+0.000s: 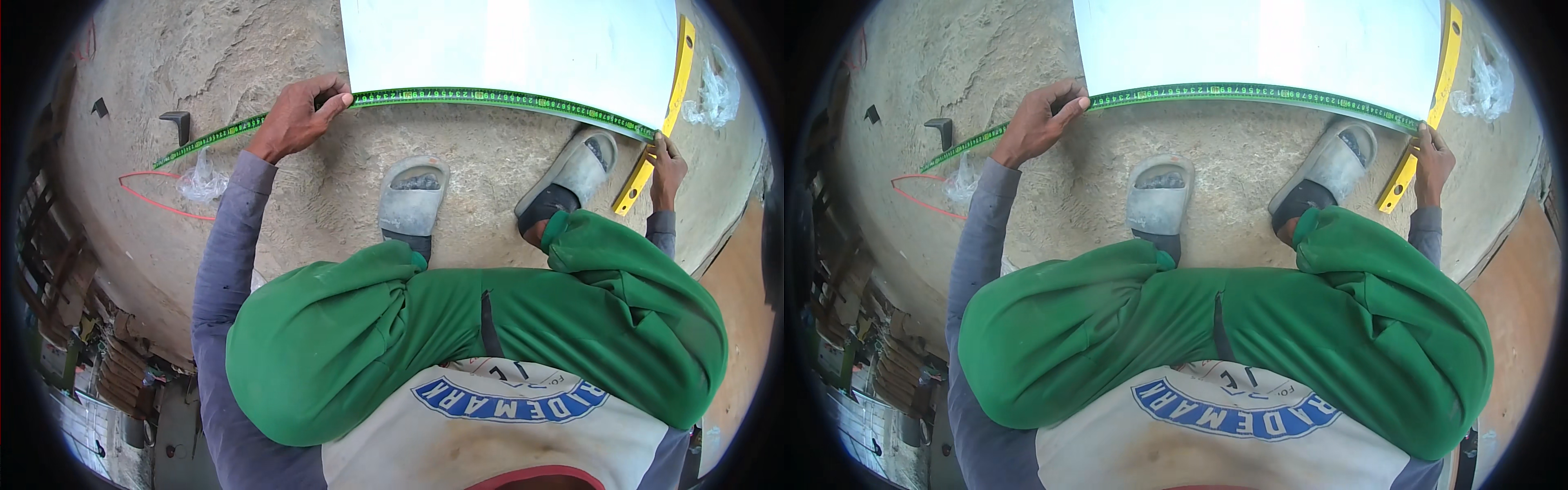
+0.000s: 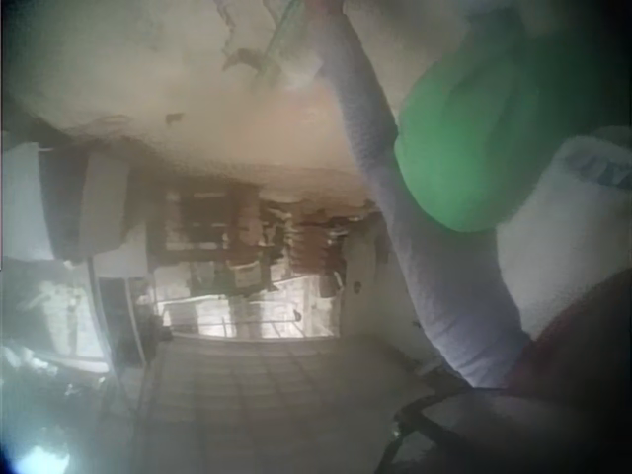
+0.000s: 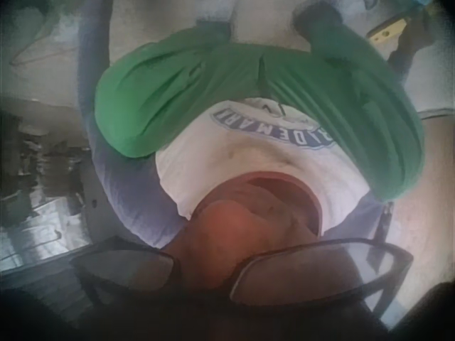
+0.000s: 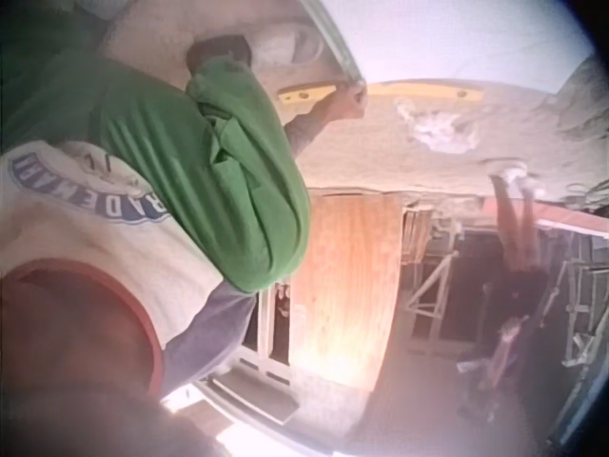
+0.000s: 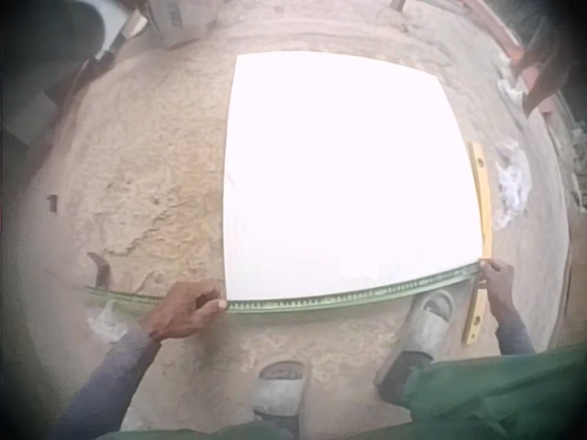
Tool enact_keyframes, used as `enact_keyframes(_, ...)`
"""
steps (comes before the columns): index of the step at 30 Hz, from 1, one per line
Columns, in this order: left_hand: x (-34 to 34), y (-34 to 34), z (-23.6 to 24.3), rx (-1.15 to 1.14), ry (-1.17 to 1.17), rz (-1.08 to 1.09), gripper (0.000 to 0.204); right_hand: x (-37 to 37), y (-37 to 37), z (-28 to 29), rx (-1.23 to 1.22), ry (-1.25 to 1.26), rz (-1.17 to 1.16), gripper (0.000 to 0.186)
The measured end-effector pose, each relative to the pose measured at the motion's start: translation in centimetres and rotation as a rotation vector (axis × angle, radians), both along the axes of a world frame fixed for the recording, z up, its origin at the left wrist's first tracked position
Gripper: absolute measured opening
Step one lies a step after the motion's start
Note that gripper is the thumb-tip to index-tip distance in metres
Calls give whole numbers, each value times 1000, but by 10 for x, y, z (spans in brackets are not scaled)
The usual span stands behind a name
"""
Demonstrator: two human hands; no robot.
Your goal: The person measures a large white tile on the ground by hand. They remove a plastic film from the tile, then use a measuring tape and a level to check the dimensions and orientation of the tile.
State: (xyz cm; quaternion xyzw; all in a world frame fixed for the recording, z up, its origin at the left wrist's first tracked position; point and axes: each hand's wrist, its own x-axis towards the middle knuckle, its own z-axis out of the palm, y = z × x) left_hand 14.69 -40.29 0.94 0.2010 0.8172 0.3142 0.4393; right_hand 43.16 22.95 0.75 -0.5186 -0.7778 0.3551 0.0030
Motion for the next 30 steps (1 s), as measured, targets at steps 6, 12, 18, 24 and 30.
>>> enact_keyframes(6, -6, -5, -9, 23, 52, -53, 26, 3, -2, -1, -8, -9, 1, 50)
enact_keyframes(12, -8, -5, -5, 10, 23, -62, 27, 3, -14, 5, 0, -5, 0, 56)
enact_keyframes(18, -12, -4, -4, -40, 13, -114, 28, 6, -10, 1, 9, -14, 19, 56)
enact_keyframes(24, -8, -6, -13, 58, 108, -128, 28, 9, -10, 0, -13, 17, -11, 53)
enact_keyframes(30, -9, -3, -5, 2, 94, -140, 26, 6, -12, -6, -22, 12, -30, 52)
